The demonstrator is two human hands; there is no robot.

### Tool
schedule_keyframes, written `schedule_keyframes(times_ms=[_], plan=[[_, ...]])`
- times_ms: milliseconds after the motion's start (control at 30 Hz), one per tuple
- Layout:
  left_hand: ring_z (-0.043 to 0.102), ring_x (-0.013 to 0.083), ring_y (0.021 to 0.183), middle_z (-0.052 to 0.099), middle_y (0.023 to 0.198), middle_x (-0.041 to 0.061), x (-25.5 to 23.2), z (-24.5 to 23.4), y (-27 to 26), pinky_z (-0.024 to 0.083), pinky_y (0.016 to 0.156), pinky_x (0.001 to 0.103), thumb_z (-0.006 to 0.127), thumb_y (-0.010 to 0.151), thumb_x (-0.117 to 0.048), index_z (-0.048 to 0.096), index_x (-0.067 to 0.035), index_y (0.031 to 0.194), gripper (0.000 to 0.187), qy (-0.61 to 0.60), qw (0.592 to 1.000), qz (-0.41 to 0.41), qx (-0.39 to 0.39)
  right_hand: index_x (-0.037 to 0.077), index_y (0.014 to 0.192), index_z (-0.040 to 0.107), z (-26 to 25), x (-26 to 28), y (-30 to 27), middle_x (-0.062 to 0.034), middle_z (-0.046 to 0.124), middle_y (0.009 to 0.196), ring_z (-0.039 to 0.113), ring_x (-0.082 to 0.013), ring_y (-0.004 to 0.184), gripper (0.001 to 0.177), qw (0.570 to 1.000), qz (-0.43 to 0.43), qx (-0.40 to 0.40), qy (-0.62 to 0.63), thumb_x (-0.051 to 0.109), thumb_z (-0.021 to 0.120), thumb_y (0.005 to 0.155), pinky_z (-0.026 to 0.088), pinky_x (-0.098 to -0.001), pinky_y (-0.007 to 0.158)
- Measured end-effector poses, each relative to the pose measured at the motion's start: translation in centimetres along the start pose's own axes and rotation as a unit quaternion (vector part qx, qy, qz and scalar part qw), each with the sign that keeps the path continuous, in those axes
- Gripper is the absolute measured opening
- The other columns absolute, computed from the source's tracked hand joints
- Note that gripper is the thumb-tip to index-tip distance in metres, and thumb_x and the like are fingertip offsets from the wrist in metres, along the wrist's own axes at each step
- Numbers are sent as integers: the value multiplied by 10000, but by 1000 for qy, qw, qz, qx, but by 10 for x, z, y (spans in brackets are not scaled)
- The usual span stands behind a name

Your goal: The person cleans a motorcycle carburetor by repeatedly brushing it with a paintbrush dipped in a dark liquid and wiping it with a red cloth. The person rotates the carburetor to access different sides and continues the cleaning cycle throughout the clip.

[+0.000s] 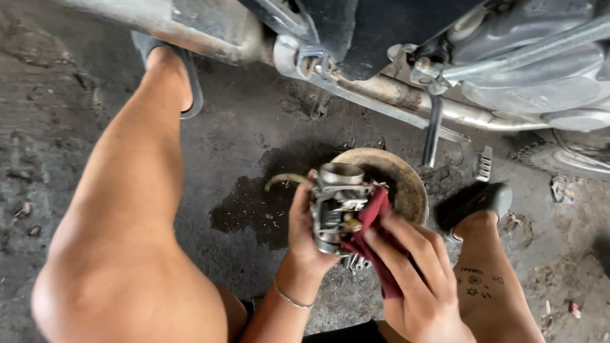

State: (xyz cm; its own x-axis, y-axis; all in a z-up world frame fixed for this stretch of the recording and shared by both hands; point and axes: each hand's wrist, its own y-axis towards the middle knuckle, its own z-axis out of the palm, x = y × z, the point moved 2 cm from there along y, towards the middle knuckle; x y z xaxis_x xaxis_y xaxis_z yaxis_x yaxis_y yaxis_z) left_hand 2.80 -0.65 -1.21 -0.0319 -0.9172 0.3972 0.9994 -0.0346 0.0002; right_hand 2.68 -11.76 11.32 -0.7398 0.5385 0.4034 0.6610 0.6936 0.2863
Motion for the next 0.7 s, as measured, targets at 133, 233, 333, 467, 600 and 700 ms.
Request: schedule_keyframes(times_ms=[133, 233, 333, 467, 600, 700], plan=[[676, 385, 1162, 705, 1248, 223, -5, -20, -2, 565, 1031, 514, 416, 1157, -373, 690, 20, 1219, 483, 53, 998, 4, 19, -23, 1035, 693, -17, -1, -10, -180, 727, 1107, 738, -273, 1007, 268, 985, 146, -94, 16, 181, 526, 984, 619, -371, 974], [705, 293, 1053, 735, 1136, 151, 8, -16, 1, 564, 981, 412, 454, 1121, -408, 665, -1, 1162, 460, 87, 995, -52, -21, -77, 988, 691, -28, 3, 8, -232, 716, 1071, 710, -311, 986, 247, 981, 154, -115, -18, 142, 584, 947, 548, -412, 987], [708, 287, 1009, 727, 1097, 168, 15, -12, 2, 567, 907, 394, 562, 1055, -379, 606, -32, 1181, 371, 108, 989, -76, -59, 48, 924, 713, -31, -11, 9, -134, 705, 1024, 696, -209, 891, 102, 984, 161, -47, 54, 125, 718, 857, 564, -293, 869], [705, 309, 1003, 723, 1069, 183, 13, -13, 3, 566, 926, 427, 585, 1035, -367, 604, -9, 1177, 385, 111, 985, -83, -102, 70, 964, 762, -42, -34, -2, -96, 687, 1061, 706, -173, 953, 222, 972, 177, 51, 144, 242, 693, 840, 559, -281, 922], [668, 207, 881, 678, 969, 85, 20, -4, 6, 552, 824, 336, 547, 1054, -356, 559, -36, 1115, 326, 174, 979, -108, -26, -33, 900, 663, -40, -37, -19, -176, 665, 1058, 628, -266, 1049, 264, 949, 224, -91, 204, 218, 586, 933, 468, -440, 1193], [612, 160, 811, 639, 908, 46, 22, 0, 7, 512, 779, 300, 520, 1063, -355, 564, -66, 1085, 293, 241, 966, -96, -9, -58, 1036, 637, -51, -33, 5, -203, 648, 1154, 600, -296, 1066, 445, 966, 189, -44, 171, 348, 467, 976, 464, -453, 1153]])
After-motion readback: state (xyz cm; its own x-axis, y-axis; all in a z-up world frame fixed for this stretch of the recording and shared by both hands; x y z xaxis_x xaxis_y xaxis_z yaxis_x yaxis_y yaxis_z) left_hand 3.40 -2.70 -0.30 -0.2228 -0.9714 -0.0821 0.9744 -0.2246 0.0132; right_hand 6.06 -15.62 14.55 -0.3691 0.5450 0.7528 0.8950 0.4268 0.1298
